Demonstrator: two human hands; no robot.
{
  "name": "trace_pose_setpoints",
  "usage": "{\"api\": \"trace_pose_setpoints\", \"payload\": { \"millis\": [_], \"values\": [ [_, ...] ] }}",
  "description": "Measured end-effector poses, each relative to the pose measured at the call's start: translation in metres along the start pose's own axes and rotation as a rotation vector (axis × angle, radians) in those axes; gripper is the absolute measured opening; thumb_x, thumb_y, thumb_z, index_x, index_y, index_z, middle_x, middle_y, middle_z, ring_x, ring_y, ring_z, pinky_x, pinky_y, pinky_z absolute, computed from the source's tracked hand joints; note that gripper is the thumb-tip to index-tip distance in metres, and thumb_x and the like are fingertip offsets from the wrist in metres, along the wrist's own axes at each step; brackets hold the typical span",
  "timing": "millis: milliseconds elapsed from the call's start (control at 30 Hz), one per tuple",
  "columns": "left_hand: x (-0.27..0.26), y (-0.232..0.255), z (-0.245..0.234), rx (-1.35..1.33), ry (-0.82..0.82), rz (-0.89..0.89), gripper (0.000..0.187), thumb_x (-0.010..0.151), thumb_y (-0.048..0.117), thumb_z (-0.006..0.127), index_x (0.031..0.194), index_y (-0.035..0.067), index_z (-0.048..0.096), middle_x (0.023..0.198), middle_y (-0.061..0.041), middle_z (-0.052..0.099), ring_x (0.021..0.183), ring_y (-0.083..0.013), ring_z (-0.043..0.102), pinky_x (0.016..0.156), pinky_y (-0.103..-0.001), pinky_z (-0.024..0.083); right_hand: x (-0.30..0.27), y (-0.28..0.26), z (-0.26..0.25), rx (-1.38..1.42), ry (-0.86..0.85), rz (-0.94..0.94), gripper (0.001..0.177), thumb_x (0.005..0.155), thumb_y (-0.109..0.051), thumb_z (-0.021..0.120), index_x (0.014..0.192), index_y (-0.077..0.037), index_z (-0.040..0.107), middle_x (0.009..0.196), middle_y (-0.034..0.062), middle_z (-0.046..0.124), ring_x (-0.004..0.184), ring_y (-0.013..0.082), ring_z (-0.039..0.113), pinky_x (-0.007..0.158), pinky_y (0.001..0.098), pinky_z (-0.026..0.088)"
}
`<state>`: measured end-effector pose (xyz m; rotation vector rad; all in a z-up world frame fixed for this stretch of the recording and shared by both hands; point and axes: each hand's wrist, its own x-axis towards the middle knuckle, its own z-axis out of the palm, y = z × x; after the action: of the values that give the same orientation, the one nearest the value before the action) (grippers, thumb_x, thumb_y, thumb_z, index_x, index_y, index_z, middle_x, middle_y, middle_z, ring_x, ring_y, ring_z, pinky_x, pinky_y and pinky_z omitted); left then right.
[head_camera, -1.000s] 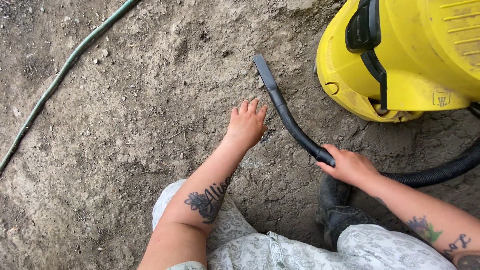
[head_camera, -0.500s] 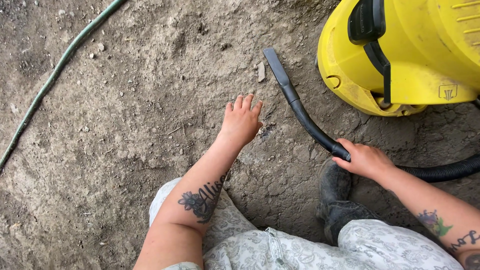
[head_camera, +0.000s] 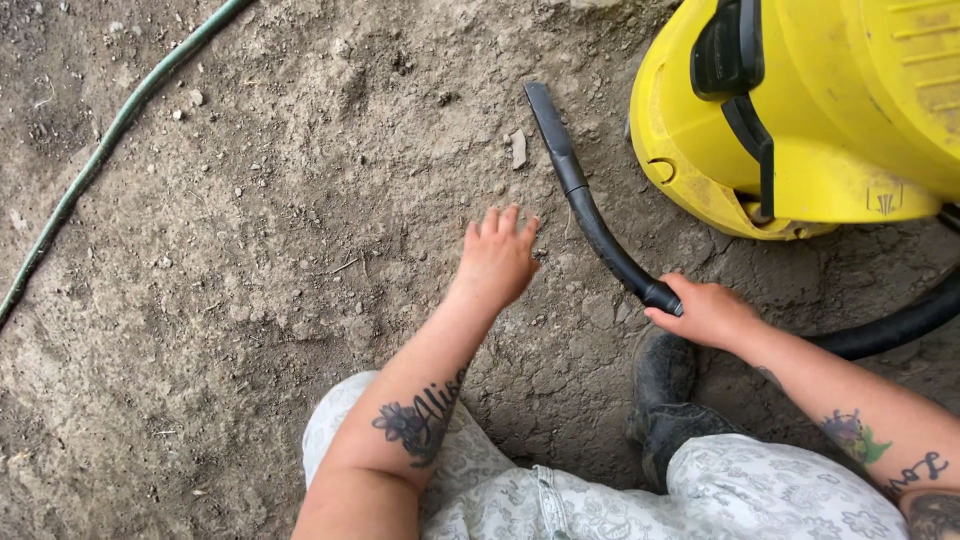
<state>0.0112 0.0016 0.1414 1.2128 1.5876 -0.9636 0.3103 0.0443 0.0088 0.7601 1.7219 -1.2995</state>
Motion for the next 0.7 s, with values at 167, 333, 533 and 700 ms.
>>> {"api": "trace_pose_setpoints", "payload": {
  "millis": [167, 333, 533, 700],
  "values": [
    [-0.017, 0.032, -0.006, -0.117, 0.058, 0.046, 0.068, 0.102, 0.045, 0.048, 0.159, 0.016, 0.025, 0.165, -0.016, 0.02, 0.151, -0.0385, 0.017, 0.12, -0.056, 0.018, 0.029, -0.001, 0.027, 0.115, -0.001, -0.097, 0.063, 0.084, -0.051, 0.071, 0.131, -0.012, 0.057, 0.094, 0.0159, 0.076, 0.088, 0.0335, 0.079, 0.079, 0.0443, 0.062],
    [-0.057, 0.049, -0.024, -0.272, 0.091, 0.023, 0.07, 0.096, 0.042, 0.062, 0.155, 0.014, 0.036, 0.161, -0.017, 0.032, 0.151, -0.038, 0.026, 0.118, -0.058, 0.026, -0.007, -0.055, -0.023, 0.063, 0.025, -0.041, 0.08, 0.085, -0.054, 0.07, 0.151, -0.022, 0.039, 0.1, 0.0202, 0.074, 0.093, 0.0393, 0.074, 0.084, 0.0496, 0.058],
    [-0.078, 0.058, 0.013, -0.32, 0.078, -0.025, 0.069, 0.093, 0.04, 0.065, 0.153, 0.014, 0.041, 0.158, -0.016, 0.037, 0.148, -0.039, 0.031, 0.116, -0.059, 0.029, -0.043, -0.065, -0.046, -0.152, -0.187, 0.011, 0.092, 0.089, -0.055, 0.063, 0.164, -0.042, 0.012, 0.097, 0.0194, 0.076, 0.091, 0.0395, 0.075, 0.084, 0.0495, 0.061],
    [-0.107, 0.066, 0.036, -0.548, -0.053, -0.092, 0.067, 0.097, 0.039, 0.063, 0.154, 0.013, 0.041, 0.158, -0.017, 0.04, 0.149, -0.0364, 0.032, 0.118, -0.055, 0.03, -0.087, -0.072, -0.07, -0.163, -0.273, 0.047, 0.09, 0.088, -0.053, 0.064, 0.162, -0.049, 0.013, 0.099, 0.0174, 0.077, 0.093, 0.0384, 0.075, 0.085, 0.0492, 0.06]
  ]
}}
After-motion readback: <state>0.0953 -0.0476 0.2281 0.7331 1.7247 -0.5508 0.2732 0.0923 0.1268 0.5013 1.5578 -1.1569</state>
